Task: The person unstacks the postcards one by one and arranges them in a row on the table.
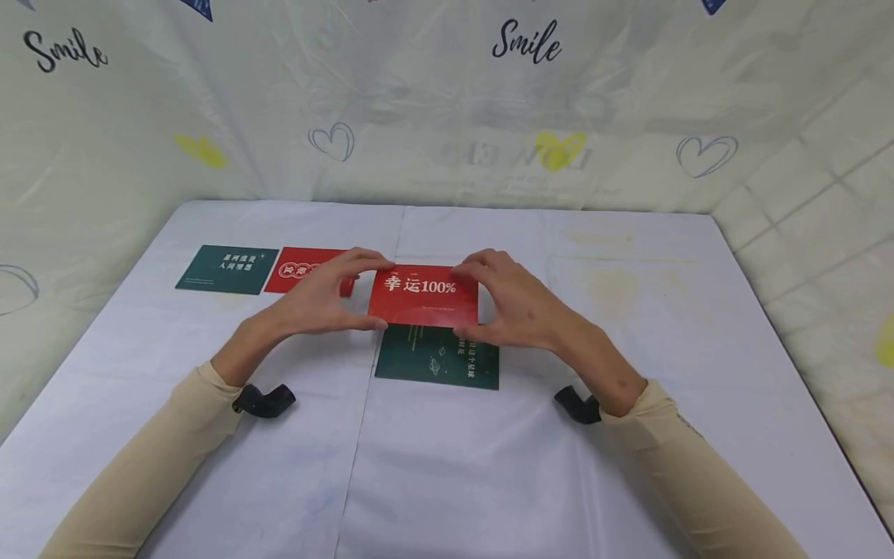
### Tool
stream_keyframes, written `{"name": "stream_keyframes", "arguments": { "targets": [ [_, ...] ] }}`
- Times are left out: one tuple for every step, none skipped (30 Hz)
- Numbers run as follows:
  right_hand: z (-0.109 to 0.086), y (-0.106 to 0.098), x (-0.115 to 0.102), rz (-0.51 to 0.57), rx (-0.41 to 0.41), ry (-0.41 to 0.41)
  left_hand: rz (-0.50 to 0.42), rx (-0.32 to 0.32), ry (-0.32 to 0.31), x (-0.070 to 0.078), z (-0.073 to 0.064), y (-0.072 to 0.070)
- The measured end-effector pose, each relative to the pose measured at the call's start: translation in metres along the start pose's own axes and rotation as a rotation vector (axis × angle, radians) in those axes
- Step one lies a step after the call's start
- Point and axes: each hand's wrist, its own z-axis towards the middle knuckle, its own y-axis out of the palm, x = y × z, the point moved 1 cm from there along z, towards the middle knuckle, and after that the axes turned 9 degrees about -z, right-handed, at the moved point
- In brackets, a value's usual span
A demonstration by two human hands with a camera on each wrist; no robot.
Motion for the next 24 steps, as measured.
{"name": "stream_keyframes", "arguments": {
  "targets": [
    [0.0, 0.0, 0.001, 0.0, 0.001, 0.0, 0.0, 0.001, 0.0, -0.001, 0.0, 0.0],
    [0.001, 0.001, 0.002, -0.004, 0.002, -0.003, 0.0, 0.005, 0.0, -0.002, 0.0, -0.001],
    [0.002, 0.001, 0.002, -0.006, 0.004, -0.005, 0.004, 0.009, 0.002, -0.002, 0.0, -0.002],
    [0.002, 0.001, 0.003, -0.006, 0.006, -0.007, 0.005, 0.011, 0.005, -0.003, 0.001, -0.003],
    [0.003, 0.001, 0.003, -0.009, 0.009, -0.01, 0.007, 0.013, 0.008, -0.003, 0.001, -0.003],
    [0.004, 0.001, 0.004, -0.012, 0.013, -0.015, 0.01, 0.016, 0.007, -0.004, 0.001, -0.004],
    [0.005, 0.001, 0.004, -0.017, 0.016, -0.016, 0.008, 0.016, 0.005, -0.004, 0.001, -0.005],
    [0.006, 0.001, 0.005, -0.023, 0.019, -0.017, 0.009, 0.018, 0.002, -0.004, 0.001, -0.006],
    [0.007, 0.001, 0.005, -0.024, 0.019, -0.016, 0.012, 0.014, -0.003, -0.005, 0.001, -0.007],
    [0.008, 0.001, 0.005, -0.025, 0.019, -0.015, 0.014, 0.01, -0.008, -0.005, 0.001, -0.008],
    [0.009, 0.001, 0.005, -0.024, 0.02, -0.017, 0.016, 0.005, -0.015, -0.006, 0.001, -0.009],
    [0.011, 0.001, 0.005, -0.024, 0.019, -0.016, 0.021, 0.0, -0.02, -0.006, 0.001, -0.01],
    [0.012, 0.001, 0.005, -0.021, 0.018, -0.014, 0.024, -0.005, -0.023, -0.007, 0.001, -0.011],
    [0.013, 0.001, 0.005, -0.017, 0.016, -0.014, 0.03, -0.007, -0.027, -0.008, 0.001, -0.012],
    [0.015, 0.001, 0.005, -0.012, 0.016, -0.013, 0.036, -0.01, -0.03, -0.009, 0.001, -0.013],
    [0.016, 0.001, 0.005, -0.009, 0.015, -0.012, 0.042, -0.01, -0.031, -0.01, 0.001, -0.014],
    [0.017, 0.001, 0.004, -0.006, 0.014, -0.009, 0.048, -0.01, -0.032, -0.011, 0.002, -0.015],
    [0.018, 0.0, 0.004, -0.004, 0.012, -0.004, 0.054, -0.008, -0.032, -0.012, 0.002, -0.017],
    [0.02, 0.001, 0.004, -0.001, 0.009, -0.003, 0.061, -0.007, -0.033, -0.013, 0.002, -0.018],
    [0.021, 0.001, 0.003, 0.001, 0.006, -0.001, 0.067, -0.005, -0.036, -0.014, 0.002, -0.019],
    [0.022, 0.001, 0.003, 0.002, 0.004, 0.003, 0.075, -0.004, -0.037, -0.014, 0.002, -0.019],
    [0.023, 0.002, 0.003, 0.004, 0.0, 0.007, 0.079, -0.003, -0.04, -0.014, 0.002, -0.02],
    [0.024, 0.003, 0.003, 0.003, -0.002, 0.011, 0.084, -0.003, -0.041, -0.014, 0.002, -0.021],
    [0.025, 0.004, 0.004, 0.004, -0.004, 0.012, 0.087, -0.003, -0.044, -0.015, 0.003, -0.021]
  ]
}}
